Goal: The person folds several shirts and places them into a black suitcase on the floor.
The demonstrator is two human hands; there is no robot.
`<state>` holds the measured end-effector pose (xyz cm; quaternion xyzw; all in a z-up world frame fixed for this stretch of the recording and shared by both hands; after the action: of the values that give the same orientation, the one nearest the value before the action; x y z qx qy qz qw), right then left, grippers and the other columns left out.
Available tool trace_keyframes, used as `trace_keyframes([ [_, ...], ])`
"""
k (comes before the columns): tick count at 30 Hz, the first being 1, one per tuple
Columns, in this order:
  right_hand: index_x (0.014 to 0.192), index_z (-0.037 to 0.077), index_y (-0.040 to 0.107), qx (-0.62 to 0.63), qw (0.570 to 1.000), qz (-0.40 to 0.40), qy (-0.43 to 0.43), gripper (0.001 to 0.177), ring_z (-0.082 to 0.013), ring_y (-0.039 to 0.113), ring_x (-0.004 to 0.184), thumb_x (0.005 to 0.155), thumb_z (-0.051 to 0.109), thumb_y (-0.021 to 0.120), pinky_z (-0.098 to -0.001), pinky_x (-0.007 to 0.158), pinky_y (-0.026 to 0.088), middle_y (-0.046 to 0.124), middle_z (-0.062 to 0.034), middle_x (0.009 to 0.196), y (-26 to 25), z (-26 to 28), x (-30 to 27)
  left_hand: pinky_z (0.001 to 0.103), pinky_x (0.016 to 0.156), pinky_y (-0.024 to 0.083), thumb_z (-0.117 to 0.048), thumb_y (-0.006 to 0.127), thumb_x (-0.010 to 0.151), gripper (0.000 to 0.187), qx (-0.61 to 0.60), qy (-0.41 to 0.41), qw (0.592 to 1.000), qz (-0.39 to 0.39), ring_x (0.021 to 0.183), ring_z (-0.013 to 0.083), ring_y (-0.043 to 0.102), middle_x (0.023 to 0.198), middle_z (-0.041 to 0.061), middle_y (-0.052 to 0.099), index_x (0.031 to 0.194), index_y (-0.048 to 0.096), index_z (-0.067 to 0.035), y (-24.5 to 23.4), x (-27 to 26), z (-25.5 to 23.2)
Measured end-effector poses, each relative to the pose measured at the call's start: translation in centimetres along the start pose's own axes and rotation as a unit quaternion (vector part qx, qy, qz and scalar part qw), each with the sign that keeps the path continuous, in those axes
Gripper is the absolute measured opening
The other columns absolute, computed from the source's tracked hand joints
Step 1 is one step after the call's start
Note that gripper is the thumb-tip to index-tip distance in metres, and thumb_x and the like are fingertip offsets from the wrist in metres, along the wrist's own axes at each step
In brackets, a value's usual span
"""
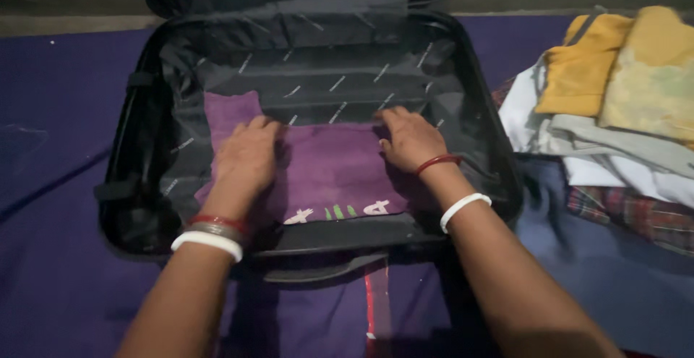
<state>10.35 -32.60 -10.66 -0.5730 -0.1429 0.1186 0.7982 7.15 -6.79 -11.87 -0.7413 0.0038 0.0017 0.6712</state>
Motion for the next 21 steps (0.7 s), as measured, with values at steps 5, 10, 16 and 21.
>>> trace_keyframes([
  [5,0.111,0.023,0.076,-0.024,0.997,0.071,0.020,0.026,-0.0310,0.060,0.121,0.086,0.022,0.069,-0.0450,0.100,0.049,0.058,-0.0029,0.140,1.8,-0.9,1.3,0.046,0.096,0.050,-0.012,0.049,0.095,0.046,-0.026,0.053,0.998,-0.005,0.125,0.0304,0.056,0.145,-0.002,0.053,0.139,0.054,-0.022,1.2,2.2,-1.7],
  [10,0.094,0.027,0.084,-0.041,0.995,0.087,0.019,0.019,-0.0270,0.061,0.121,0.090,0.021,0.066,-0.0420,0.103,0.049,0.060,0.0001,0.141,2.7,-1.9,1.7,0.045,0.101,0.049,-0.012,0.046,0.099,0.046,-0.013,0.039,0.997,0.058,0.127,0.0291,0.055,0.142,0.000,0.053,0.143,0.050,-0.024,3.0,4.2,-2.0],
  [16,0.101,0.022,0.080,-0.066,0.996,0.049,0.042,0.017,-0.0262,0.063,0.116,0.088,0.022,0.070,-0.0420,0.101,0.051,0.073,0.0004,0.120,2.8,-2.4,1.8,0.042,0.097,0.053,-0.012,0.054,0.097,0.036,0.075,0.035,0.994,0.074,0.123,0.0285,0.059,0.135,0.002,0.056,0.132,0.055,-0.020,4.9,5.4,-2.0],
  [21,0.099,0.026,0.082,-0.065,0.994,0.028,0.083,0.014,-0.0299,0.065,0.111,0.087,0.026,0.075,-0.0407,0.100,0.052,0.071,-0.0126,0.111,1.6,-2.4,1.2,0.040,0.092,0.054,-0.017,0.053,0.101,0.029,0.164,0.066,0.982,0.063,0.122,0.0234,0.060,0.129,0.001,0.059,0.129,0.060,-0.020,5.3,5.4,-2.5],
])
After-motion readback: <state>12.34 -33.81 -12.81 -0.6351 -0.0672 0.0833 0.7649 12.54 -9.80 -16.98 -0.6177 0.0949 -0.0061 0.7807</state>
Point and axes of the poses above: each hand's wrist, its own x-axis towards the middle knuckle, its own y-axis out of the palm, z = x × y, the point moved 7 cm from there along x, towards the middle knuckle
